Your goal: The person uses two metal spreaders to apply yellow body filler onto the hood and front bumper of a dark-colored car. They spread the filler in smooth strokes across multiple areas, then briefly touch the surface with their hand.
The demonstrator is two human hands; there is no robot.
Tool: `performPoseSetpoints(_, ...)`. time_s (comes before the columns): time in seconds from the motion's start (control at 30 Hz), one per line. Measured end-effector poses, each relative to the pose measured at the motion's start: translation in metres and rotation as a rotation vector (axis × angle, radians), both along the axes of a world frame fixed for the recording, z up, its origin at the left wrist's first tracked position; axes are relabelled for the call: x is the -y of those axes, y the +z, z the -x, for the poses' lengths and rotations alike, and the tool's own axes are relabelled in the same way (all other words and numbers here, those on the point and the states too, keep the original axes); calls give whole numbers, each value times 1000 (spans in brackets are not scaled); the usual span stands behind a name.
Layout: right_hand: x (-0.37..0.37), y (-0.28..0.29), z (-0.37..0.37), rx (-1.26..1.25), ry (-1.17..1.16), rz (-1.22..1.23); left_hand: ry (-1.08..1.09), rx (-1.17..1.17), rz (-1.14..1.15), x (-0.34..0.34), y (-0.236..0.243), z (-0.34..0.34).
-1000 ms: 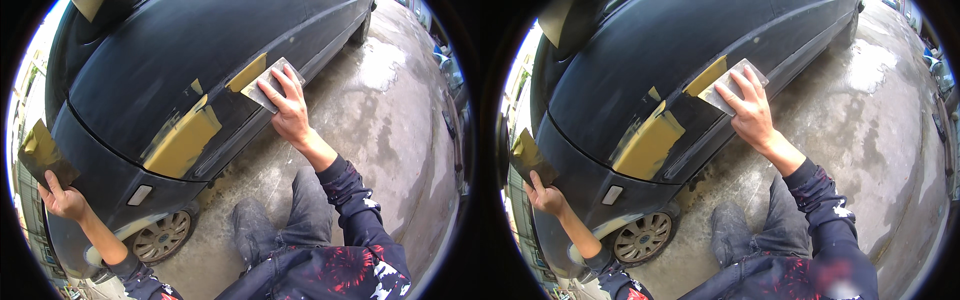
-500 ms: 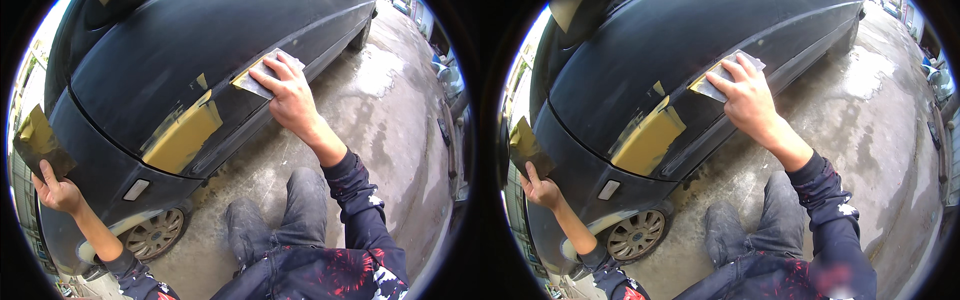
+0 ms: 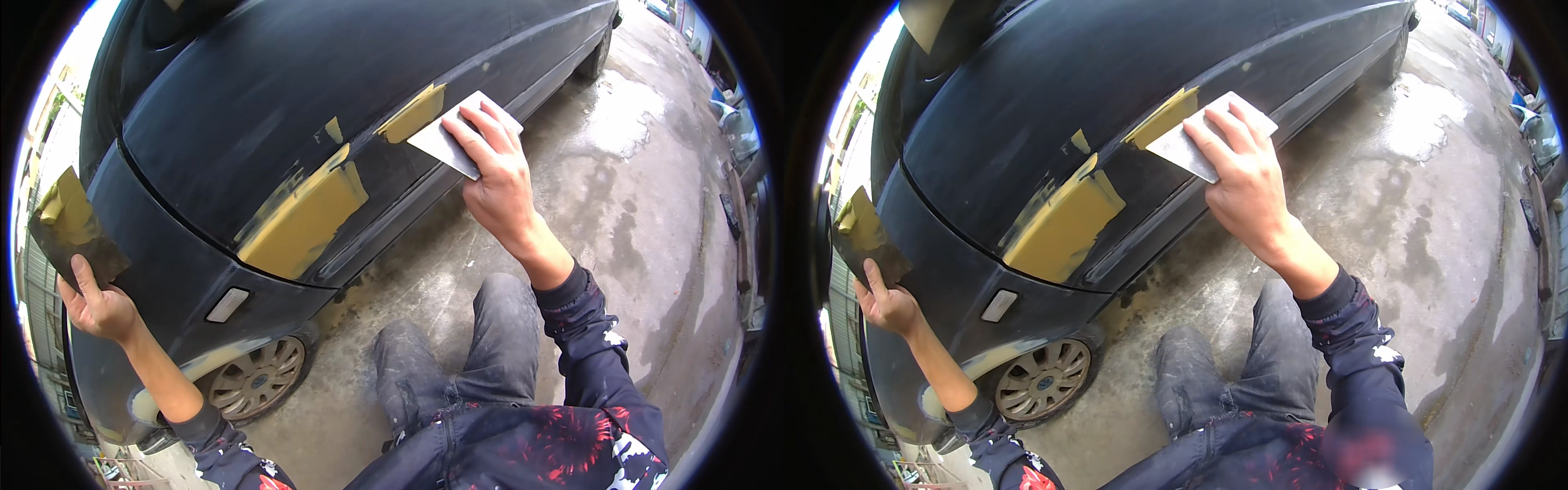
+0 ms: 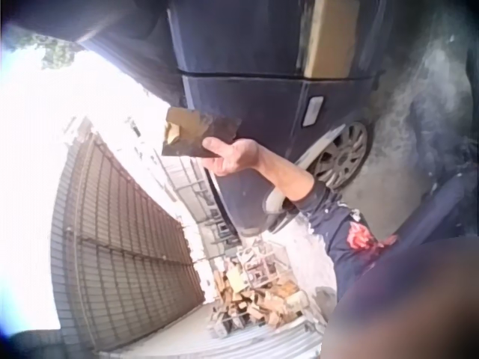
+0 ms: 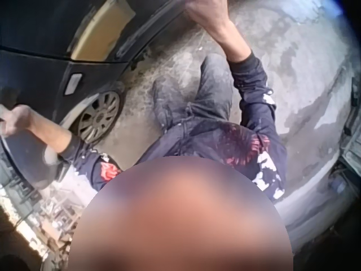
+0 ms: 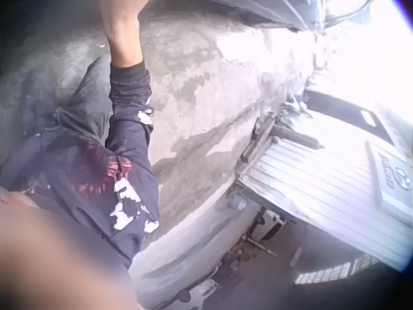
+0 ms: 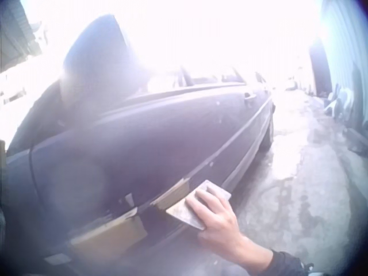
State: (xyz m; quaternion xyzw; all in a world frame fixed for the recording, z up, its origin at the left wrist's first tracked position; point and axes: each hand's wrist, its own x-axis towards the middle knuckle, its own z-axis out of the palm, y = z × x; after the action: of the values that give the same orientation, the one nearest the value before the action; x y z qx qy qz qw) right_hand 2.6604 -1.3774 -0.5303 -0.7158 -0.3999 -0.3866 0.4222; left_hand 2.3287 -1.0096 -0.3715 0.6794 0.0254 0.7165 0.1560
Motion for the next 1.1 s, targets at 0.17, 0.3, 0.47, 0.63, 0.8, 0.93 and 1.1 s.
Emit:
performPoseSetpoints(0.17,25,-28,-9,-111,73,-176,-109,38,82,-3,7,4)
performPoseSetpoints(0.3,54,-53,-33,-179,112,-215,-115,61,121,45,-17,-4)
performPoseSetpoints(0.47,84,-64,-58,-334,178,-248,-396,-28,370,173,-144,-56)
performPoseSetpoints(0.63,98,-51,-81,-159,142,-169,-521,-371,659,275,-223,-125)
performPoseSetpoints(0.8,86,-36,-92,-38,103,-46,-627,-432,913,308,-250,-162)
performPoseSetpoints(0.93,64,-35,-97,15,105,-10,-700,-390,980,310,-260,-171)
performPoseSetpoints(1.1,51,-30,-116,63,85,-21,-715,-445,900,311,-264,-185)
